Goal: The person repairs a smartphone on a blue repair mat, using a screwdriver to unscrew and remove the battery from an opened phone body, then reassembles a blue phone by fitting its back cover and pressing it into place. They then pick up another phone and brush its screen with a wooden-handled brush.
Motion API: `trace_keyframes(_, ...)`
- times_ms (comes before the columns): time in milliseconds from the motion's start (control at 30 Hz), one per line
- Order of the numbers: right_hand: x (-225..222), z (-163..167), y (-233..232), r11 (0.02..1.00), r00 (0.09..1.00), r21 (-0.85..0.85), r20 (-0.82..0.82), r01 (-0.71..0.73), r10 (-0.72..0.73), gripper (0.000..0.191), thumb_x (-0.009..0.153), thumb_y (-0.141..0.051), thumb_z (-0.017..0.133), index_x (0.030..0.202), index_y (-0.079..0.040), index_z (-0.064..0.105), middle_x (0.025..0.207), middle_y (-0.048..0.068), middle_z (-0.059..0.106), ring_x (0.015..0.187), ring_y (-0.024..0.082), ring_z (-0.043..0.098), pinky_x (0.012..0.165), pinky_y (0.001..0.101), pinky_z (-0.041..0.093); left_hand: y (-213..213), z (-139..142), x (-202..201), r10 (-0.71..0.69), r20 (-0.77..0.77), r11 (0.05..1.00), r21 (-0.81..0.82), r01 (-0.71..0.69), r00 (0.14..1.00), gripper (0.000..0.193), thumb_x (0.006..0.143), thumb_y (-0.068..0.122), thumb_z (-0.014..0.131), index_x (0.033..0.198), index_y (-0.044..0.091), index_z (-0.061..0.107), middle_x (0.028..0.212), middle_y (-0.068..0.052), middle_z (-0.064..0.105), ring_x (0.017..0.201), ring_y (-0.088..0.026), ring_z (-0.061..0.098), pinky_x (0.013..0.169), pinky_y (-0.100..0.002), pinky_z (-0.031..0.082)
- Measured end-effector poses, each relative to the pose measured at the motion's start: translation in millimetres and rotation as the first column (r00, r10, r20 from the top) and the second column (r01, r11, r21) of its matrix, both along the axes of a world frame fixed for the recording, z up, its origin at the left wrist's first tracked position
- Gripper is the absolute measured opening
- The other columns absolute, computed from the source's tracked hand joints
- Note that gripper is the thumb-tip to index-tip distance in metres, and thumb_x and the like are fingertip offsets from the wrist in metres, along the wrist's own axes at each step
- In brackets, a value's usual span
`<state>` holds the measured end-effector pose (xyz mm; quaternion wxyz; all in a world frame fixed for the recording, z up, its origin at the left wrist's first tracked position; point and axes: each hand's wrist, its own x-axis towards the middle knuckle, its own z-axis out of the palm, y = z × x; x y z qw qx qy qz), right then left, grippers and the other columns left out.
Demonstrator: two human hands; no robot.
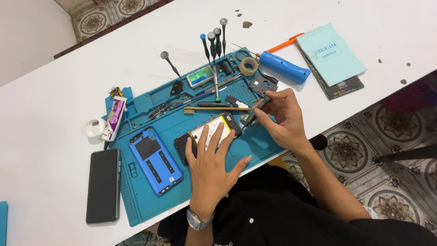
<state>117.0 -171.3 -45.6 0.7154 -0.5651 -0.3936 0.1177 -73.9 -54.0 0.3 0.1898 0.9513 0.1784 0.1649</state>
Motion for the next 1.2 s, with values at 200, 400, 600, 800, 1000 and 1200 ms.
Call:
trace_keyframes(200, -2, -2, 4, 1.000, 1.000, -0.018, 0.012, 0.003, -0.003, 0.039, 0.099, 0.006, 0.066, 0.128, -0.003, 0.042, 0.111, 0.013, 0.066, 0.099, 0.015, 0.069, 0.080, 0.0290, 0.059, 4, -5, -2, 0.002, 0.033, 1.000, 0.002, -0.002, 0.999, 0.068, 0.088, 0.060, 0.067, 0.138, 0.014, 0.063, 0.154, -0.012, 0.050, 0.148, -0.039, 0.033, 0.117, -0.063, 0.018)
trace_keyframes(400, -4, -3, 6, 0.999, 0.999, -0.009, 0.012, -0.031, 0.031, 0.038, 0.100, 0.005, 0.065, 0.129, -0.003, 0.042, 0.112, 0.012, 0.065, 0.100, 0.014, 0.068, 0.083, 0.0289, 0.058, 6, -8, -6, -0.016, 0.022, 1.000, 0.019, 0.016, 1.000, 0.069, 0.088, 0.059, 0.067, 0.139, 0.013, 0.062, 0.155, -0.013, 0.048, 0.148, -0.040, 0.031, 0.116, -0.063, 0.016)
trace_keyframes(600, -5, -4, 8, 0.999, 1.000, -0.046, 0.001, -0.029, 0.030, 0.037, 0.100, 0.005, 0.065, 0.128, -0.003, 0.042, 0.111, 0.012, 0.065, 0.100, 0.014, 0.067, 0.082, 0.0289, 0.057, 9, -12, -6, -0.015, 0.019, 1.000, 0.014, 0.015, 1.000, 0.069, 0.088, 0.060, 0.066, 0.139, 0.013, 0.062, 0.155, -0.013, 0.049, 0.148, -0.040, 0.031, 0.117, -0.063, 0.015)
trace_keyframes(800, -5, -4, 11, 1.000, 1.000, -0.017, -0.007, -0.026, 0.026, 0.037, 0.101, 0.005, 0.064, 0.128, -0.003, 0.041, 0.112, 0.013, 0.065, 0.105, 0.015, 0.068, 0.090, 0.0309, 0.059, 10, -12, -8, -0.023, 0.022, 1.000, 0.012, 0.023, 0.999, 0.070, 0.089, 0.061, 0.066, 0.140, 0.013, 0.062, 0.155, -0.014, 0.048, 0.149, -0.040, 0.031, 0.118, -0.063, 0.015)
trace_keyframes(1000, -6, -3, 12, 0.999, 1.000, -0.047, 0.002, 0.016, -0.016, 0.037, 0.100, 0.005, 0.065, 0.127, -0.002, 0.041, 0.111, 0.013, 0.066, 0.102, 0.015, 0.068, 0.086, 0.0307, 0.059, 12, -11, -10, -0.023, 0.018, 1.000, 0.005, 0.023, 1.000, 0.070, 0.089, 0.061, 0.065, 0.140, 0.013, 0.062, 0.155, -0.014, 0.048, 0.149, -0.040, 0.030, 0.118, -0.063, 0.015)
trace_keyframes(1200, -8, -4, 12, 1.000, 1.000, -0.003, 0.017, 0.005, -0.005, 0.039, 0.099, 0.007, 0.065, 0.128, -0.002, 0.041, 0.114, 0.014, 0.065, 0.102, 0.016, 0.068, 0.086, 0.0298, 0.058, 14, -12, -11, -0.026, 0.017, 1.000, 0.018, 0.026, 1.000, 0.070, 0.089, 0.062, 0.065, 0.139, 0.013, 0.062, 0.155, -0.014, 0.047, 0.149, -0.040, 0.029, 0.118, -0.063, 0.015)
